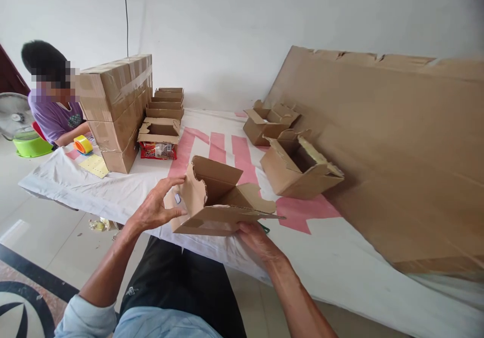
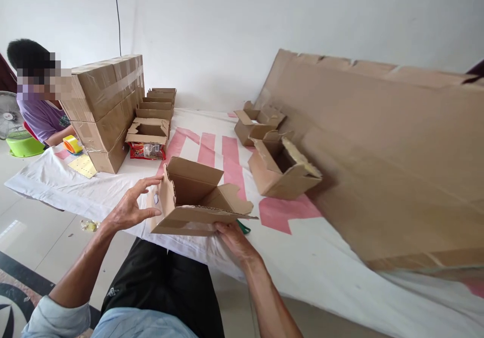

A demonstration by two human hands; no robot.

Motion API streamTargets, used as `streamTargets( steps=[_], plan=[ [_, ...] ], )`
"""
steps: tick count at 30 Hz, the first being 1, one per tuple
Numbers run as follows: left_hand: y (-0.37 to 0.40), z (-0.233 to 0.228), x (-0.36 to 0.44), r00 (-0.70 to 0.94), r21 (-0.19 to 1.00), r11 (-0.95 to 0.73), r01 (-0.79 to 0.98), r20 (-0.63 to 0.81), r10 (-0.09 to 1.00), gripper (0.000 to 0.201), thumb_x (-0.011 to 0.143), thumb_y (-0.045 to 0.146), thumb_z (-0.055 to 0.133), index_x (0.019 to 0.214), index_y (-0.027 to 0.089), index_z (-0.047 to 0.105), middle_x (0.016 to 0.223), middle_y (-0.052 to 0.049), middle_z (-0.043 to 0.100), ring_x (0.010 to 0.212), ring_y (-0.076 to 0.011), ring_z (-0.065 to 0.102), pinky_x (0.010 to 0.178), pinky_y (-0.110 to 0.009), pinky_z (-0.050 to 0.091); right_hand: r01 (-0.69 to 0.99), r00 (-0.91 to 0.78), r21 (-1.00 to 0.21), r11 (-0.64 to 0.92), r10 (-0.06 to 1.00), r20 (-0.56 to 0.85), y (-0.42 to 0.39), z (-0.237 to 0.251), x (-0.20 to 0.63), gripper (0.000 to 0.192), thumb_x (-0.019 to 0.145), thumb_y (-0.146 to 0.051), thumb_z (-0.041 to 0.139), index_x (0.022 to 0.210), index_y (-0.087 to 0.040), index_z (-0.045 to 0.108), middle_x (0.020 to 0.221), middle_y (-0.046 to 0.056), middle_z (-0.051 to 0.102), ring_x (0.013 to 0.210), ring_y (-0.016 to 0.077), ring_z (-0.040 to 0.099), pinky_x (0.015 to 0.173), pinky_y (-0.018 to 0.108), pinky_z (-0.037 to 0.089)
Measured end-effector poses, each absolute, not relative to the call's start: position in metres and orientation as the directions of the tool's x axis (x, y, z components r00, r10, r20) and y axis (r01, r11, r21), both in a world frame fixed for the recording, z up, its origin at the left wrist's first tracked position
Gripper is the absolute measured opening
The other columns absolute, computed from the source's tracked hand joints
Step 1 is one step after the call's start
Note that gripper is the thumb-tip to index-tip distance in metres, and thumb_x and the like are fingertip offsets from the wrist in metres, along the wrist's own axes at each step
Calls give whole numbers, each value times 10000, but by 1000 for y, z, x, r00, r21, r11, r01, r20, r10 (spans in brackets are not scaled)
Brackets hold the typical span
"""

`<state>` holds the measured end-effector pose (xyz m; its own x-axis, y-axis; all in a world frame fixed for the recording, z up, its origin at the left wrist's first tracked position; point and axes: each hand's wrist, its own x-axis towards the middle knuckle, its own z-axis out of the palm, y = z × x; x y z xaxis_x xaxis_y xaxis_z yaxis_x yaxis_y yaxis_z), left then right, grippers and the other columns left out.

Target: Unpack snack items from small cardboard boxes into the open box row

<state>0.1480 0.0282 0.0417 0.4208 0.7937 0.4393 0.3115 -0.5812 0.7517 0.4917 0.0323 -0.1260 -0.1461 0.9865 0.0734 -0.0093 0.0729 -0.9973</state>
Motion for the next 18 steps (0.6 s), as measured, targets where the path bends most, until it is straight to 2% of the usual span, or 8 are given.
streamTargets(
  steps=[3,6,8,11,13,15,18],
  plan=[
    [22,30,146,390,763,-573,299,450,803,724,874,515,887,1513,320,606,1648,-171,555,1516,-412,525,1218,-627,450,10,-134,-999,47,990,45,28,-122,490,640,807,-727,742,1289,-306,741,1268,129,822,1228,411,749,1116,673,566],
    [19,22,141,368,790,-543,286,432,823,741,866,582,874,1507,320,608,1675,-184,517,1515,-418,523,1180,-627,483,27,-99,-1000,10,995,7,21,-107,481,631,769,-669,840,1273,-303,737,1351,117,791,1355,418,677,1262,688,424],
    [19,18,135,356,810,-517,278,412,838,827,811,638,897,1517,329,596,1703,-189,475,1543,-436,484,1147,-627,508,34,-120,-999,-7,993,-11,18,-93,473,612,771,-645,866,1256,-292,749,1374,118,781,1410,421,634,1312,684,357],
    [25,11,126,341,830,-475,293,373,863,978,697,676,957,1537,354,573,1748,-182,399,1586,-462,409,1114,-616,532,11,-180,-1000,-11,984,-13,18,-75,461,604,791,-657,861,1265,-299,748,1400,101,772,1423,401,624,1298,650,404],
    [34,7,121,314,840,-449,305,357,880,995,672,651,982,1527,347,575,1759,-178,370,1591,-454,398,1130,-597,521,7,-197,-1000,2,980,1,22,-66,457,626,792,-676,856,1282,-305,738,1393,89,779,1402,388,643,1268,618,453],
    [46,4,115,286,863,-412,293,332,899,974,673,613,991,1507,321,581,1713,-179,432,1552,-434,454,1145,-579,506,23,-218,-999,24,976,19,28,-58,456,647,781,-699,855,1268,-288,742,1346,92,799,1375,382,663,1251,587,472],
    [64,1,108,261,913,-334,233,272,926,951,664,560,1000,1470,288,576,1553,-161,598,1434,-398,577,1105,-534,526,-10,-279,-998,68,958,68,43,-46,458,712,754,-720,865,1275,-252,739,1301,103,812,1351,380,678,1224,571,488]
  ],
)
